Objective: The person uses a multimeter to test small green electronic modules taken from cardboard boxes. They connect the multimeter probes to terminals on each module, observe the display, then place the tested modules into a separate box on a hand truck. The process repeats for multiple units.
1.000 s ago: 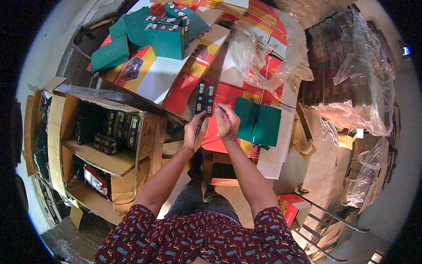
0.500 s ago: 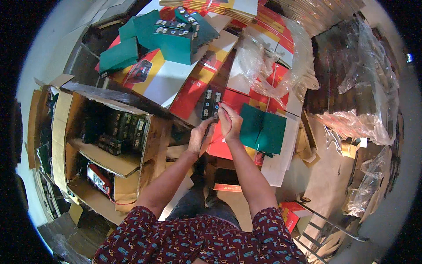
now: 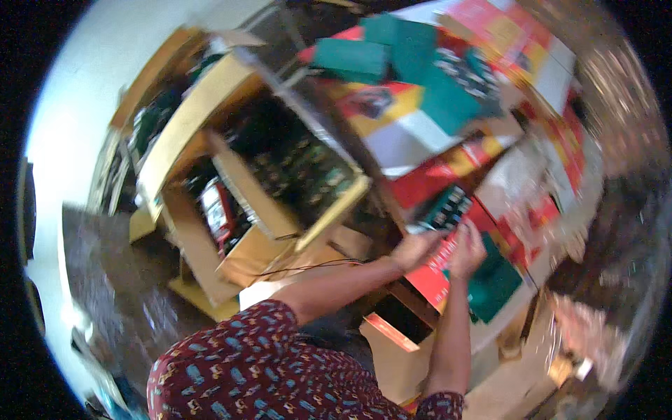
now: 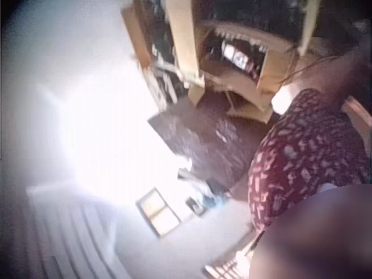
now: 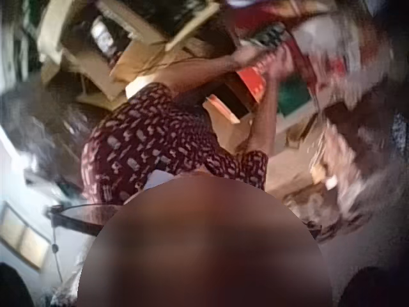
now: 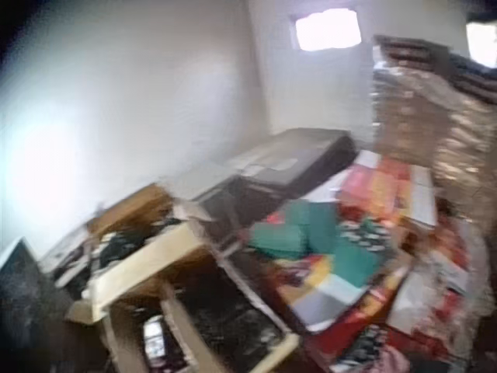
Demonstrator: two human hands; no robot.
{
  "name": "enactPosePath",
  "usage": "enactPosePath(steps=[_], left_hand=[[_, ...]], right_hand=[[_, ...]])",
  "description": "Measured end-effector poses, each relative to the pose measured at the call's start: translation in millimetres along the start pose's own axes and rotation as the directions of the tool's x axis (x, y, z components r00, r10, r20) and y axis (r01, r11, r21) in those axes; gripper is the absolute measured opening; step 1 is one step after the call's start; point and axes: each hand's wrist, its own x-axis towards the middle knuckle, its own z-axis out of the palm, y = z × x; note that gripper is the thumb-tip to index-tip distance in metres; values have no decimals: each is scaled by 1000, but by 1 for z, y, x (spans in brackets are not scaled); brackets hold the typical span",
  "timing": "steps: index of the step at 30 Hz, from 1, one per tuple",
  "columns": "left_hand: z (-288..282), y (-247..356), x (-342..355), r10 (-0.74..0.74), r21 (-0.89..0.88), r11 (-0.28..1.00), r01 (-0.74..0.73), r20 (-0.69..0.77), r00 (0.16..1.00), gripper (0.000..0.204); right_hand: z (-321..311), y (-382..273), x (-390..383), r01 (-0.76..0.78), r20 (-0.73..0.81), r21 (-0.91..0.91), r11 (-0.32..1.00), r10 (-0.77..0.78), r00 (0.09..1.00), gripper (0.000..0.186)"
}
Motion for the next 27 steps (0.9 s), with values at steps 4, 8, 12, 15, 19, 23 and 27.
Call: enactPosePath(steps=[4, 8, 12, 15, 19, 23, 27], left_hand=[[-9, 3, 0, 107, 100, 990, -103, -32, 994, 49], [-6, 8, 4, 31, 154, 988, -34, 21, 999, 45], [-5, 11, 5, 6, 214, 977, -15, 43, 999, 38], [-2, 8, 5, 7, 191, 982, -10, 19, 1000, 36], [-5, 1, 0, -14, 138, 990, 11, 20, 1000, 35], [2, -7, 7, 34, 253, 967, -33, 3, 999, 35], [-8, 30, -2, 132, 282, 953, -111, -57, 990, 37]], right_hand=[[3, 7, 7, 49, 52, -48, 998, -47, 998, 32], [-3, -1, 10, 123, 82, -159, 980, -112, 990, 37], [-2, -4, 11, 159, 59, -138, 977, -153, 987, 36], [-2, -2, 10, 177, 80, -148, 973, -166, 983, 37], [6, -9, 2, 146, 92, -149, 978, -133, 987, 37], [3, 0, 9, 132, 131, -82, 988, -120, 984, 41], [-8, -26, -15, -9, -147, -68, 998, -1, 989, 37]])
